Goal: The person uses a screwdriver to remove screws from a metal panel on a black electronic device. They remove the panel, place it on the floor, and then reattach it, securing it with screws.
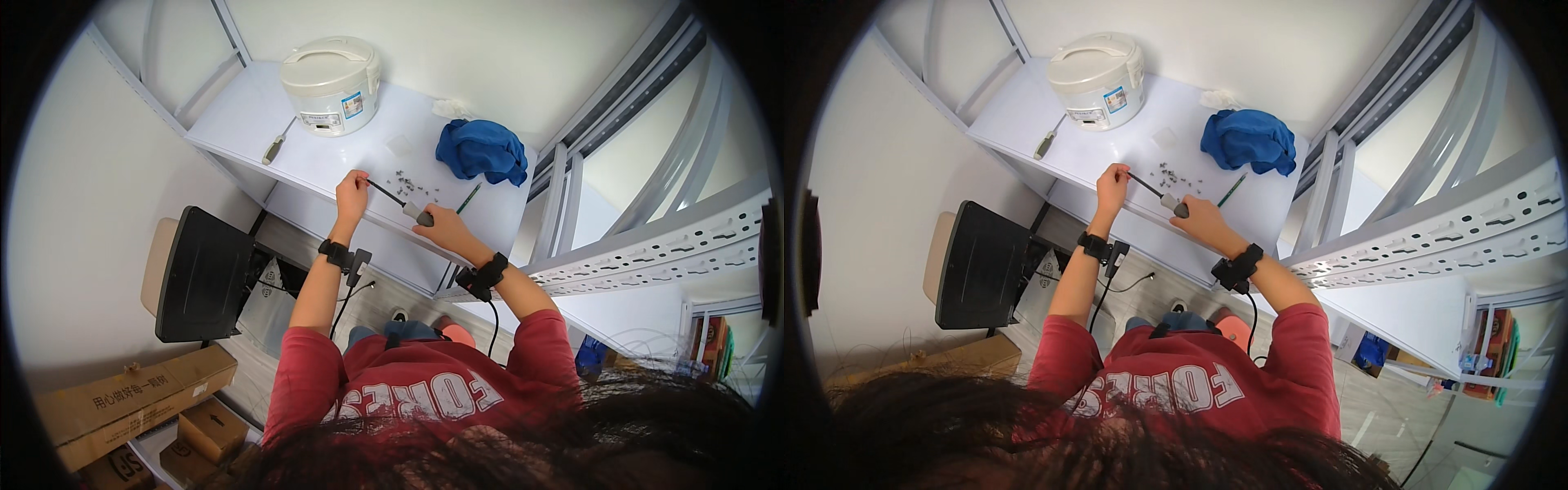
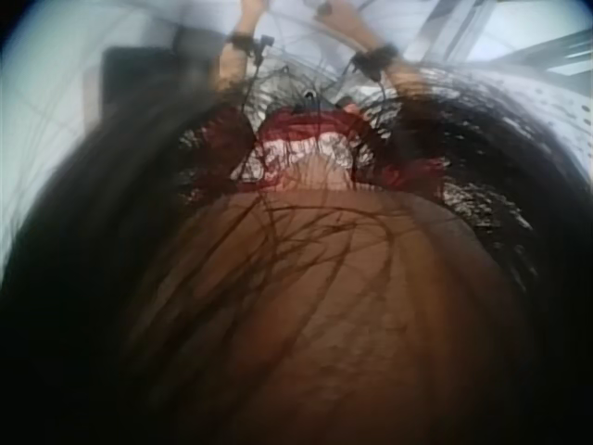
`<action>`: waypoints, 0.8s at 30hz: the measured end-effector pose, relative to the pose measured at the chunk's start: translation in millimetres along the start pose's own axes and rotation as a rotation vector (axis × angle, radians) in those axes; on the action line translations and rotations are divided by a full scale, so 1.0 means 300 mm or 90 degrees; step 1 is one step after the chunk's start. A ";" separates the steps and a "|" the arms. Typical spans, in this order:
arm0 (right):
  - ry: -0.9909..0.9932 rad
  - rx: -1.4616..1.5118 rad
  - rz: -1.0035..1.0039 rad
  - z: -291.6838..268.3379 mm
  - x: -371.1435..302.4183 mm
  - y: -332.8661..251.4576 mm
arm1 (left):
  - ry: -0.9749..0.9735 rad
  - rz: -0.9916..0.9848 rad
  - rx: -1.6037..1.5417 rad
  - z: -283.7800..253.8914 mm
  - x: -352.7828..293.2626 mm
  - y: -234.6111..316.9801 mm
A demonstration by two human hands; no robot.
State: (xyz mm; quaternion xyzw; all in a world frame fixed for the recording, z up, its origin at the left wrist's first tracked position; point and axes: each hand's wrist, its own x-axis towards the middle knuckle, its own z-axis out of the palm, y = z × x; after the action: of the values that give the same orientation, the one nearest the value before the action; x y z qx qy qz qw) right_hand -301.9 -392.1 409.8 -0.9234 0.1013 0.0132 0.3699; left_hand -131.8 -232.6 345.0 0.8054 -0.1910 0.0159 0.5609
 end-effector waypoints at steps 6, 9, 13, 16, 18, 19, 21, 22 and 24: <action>-0.004 0.006 0.003 0.000 -0.003 0.000 | -0.006 0.004 -0.006 -0.003 -0.001 0.004; 0.005 -0.006 -0.006 0.001 -0.005 0.007 | -0.012 0.023 0.007 -0.002 -0.003 -0.002; 0.007 -0.004 -0.005 -0.004 -0.011 0.015 | -0.012 0.038 0.017 0.004 -0.006 0.004; 0.002 -0.001 -0.007 -0.007 -0.010 0.015 | -0.006 0.037 0.009 0.007 -0.003 0.005; 0.004 -0.004 -0.009 -0.005 -0.007 0.022 | -0.004 0.055 0.016 0.009 -0.001 0.008; 0.005 -0.006 -0.011 -0.005 -0.006 0.024 | -0.003 0.072 0.027 0.010 -0.001 0.010; 0.009 -0.007 -0.006 -0.008 -0.008 0.028 | -0.003 0.093 0.048 0.013 -0.004 0.014; 0.011 -0.008 -0.004 -0.009 -0.008 0.030 | -0.004 0.097 0.057 0.014 -0.007 0.016; 0.008 -0.001 -0.007 -0.007 -0.010 0.029 | -0.003 0.097 0.068 0.011 -0.008 0.015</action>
State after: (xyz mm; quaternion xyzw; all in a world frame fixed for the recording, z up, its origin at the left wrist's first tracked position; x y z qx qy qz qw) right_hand -306.5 -399.2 405.8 -0.9243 0.0985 0.0052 0.3688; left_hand -136.2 -236.3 347.2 0.8172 -0.2520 0.0670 0.5141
